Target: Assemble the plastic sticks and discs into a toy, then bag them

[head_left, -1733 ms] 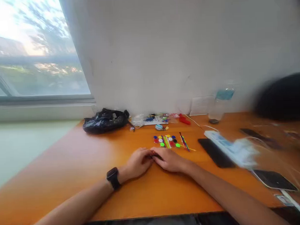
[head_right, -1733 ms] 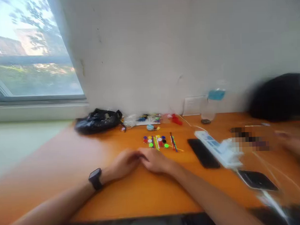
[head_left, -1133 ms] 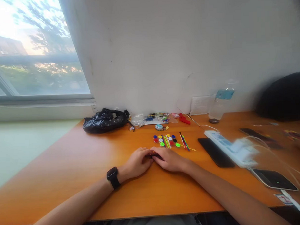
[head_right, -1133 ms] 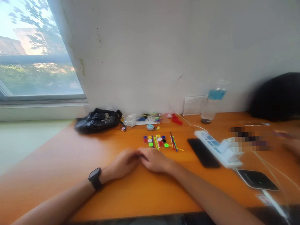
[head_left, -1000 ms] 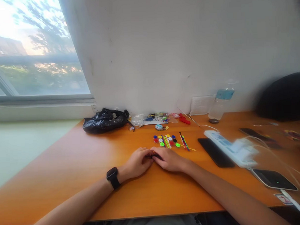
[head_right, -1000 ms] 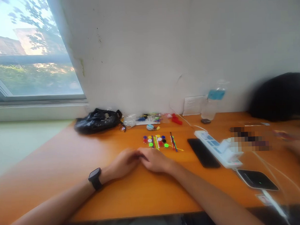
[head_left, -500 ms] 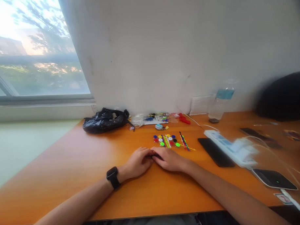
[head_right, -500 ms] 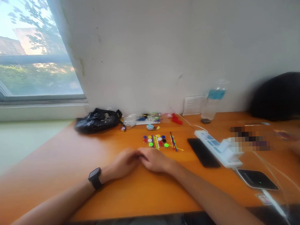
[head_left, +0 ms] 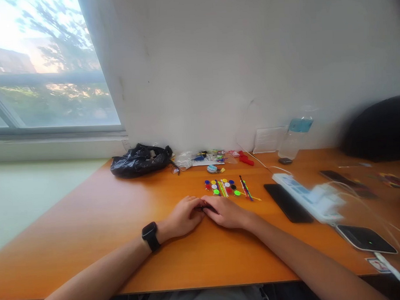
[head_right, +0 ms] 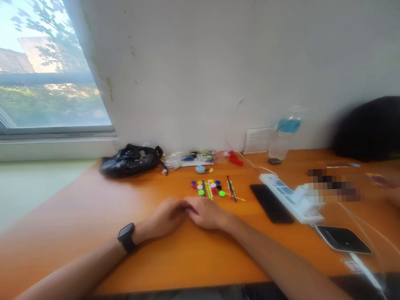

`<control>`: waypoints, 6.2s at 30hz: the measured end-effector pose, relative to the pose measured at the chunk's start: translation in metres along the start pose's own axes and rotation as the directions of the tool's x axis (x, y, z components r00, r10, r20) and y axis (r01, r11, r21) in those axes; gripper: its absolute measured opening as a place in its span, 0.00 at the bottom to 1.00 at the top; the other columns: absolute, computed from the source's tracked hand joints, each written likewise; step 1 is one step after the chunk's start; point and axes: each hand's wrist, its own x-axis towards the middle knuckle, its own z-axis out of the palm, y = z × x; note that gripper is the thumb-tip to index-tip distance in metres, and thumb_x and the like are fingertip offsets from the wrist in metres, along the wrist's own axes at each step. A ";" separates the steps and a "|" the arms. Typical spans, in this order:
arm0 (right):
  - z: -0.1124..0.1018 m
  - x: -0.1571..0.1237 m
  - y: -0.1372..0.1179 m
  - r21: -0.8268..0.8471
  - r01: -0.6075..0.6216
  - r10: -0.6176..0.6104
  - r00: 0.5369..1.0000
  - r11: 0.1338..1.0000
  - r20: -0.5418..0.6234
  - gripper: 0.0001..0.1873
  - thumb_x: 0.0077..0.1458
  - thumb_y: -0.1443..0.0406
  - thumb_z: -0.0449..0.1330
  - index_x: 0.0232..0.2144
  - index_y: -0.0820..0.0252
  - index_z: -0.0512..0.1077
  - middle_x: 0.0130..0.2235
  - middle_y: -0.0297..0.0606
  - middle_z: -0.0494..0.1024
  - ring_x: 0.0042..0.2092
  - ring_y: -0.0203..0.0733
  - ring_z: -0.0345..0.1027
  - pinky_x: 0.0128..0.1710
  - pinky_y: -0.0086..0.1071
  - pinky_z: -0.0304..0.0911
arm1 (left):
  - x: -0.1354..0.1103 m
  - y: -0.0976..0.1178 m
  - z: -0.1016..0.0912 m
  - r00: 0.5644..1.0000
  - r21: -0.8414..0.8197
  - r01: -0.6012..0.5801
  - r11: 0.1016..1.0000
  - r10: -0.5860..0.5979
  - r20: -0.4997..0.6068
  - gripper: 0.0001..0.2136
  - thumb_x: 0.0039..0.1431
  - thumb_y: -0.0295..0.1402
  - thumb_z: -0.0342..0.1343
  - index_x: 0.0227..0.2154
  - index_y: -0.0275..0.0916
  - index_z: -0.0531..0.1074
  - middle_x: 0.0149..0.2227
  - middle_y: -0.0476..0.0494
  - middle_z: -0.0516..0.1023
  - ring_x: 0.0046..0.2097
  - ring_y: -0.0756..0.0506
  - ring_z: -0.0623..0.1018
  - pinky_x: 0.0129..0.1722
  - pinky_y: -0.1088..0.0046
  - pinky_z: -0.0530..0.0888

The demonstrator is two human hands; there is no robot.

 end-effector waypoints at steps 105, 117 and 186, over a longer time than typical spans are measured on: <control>-0.003 -0.002 -0.002 -0.032 0.011 -0.011 1.000 0.999 0.008 0.07 0.66 0.67 0.56 0.45 0.58 0.73 0.47 0.43 0.82 0.45 0.47 0.75 0.44 0.35 0.66 | 0.000 0.002 -0.002 0.999 0.056 -0.005 0.998 0.003 0.040 0.14 0.61 0.25 0.56 0.48 0.44 0.74 0.46 0.42 0.80 0.47 0.40 0.78 0.51 0.61 0.74; -0.004 -0.002 -0.003 -0.013 0.011 -0.011 1.000 1.000 0.012 0.08 0.66 0.67 0.56 0.46 0.58 0.73 0.48 0.44 0.82 0.45 0.47 0.75 0.44 0.36 0.67 | -0.001 0.001 -0.002 0.999 0.057 -0.009 0.998 0.007 0.038 0.12 0.63 0.27 0.56 0.49 0.44 0.74 0.45 0.43 0.80 0.46 0.40 0.78 0.50 0.61 0.73; -0.004 -0.002 -0.001 -0.022 -0.025 0.026 0.998 0.999 0.055 0.07 0.70 0.64 0.54 0.45 0.58 0.72 0.43 0.43 0.81 0.41 0.45 0.74 0.40 0.33 0.61 | 0.000 0.002 -0.002 0.999 0.070 0.000 0.998 -0.004 0.046 0.08 0.66 0.28 0.55 0.45 0.42 0.74 0.43 0.42 0.80 0.45 0.41 0.78 0.48 0.63 0.74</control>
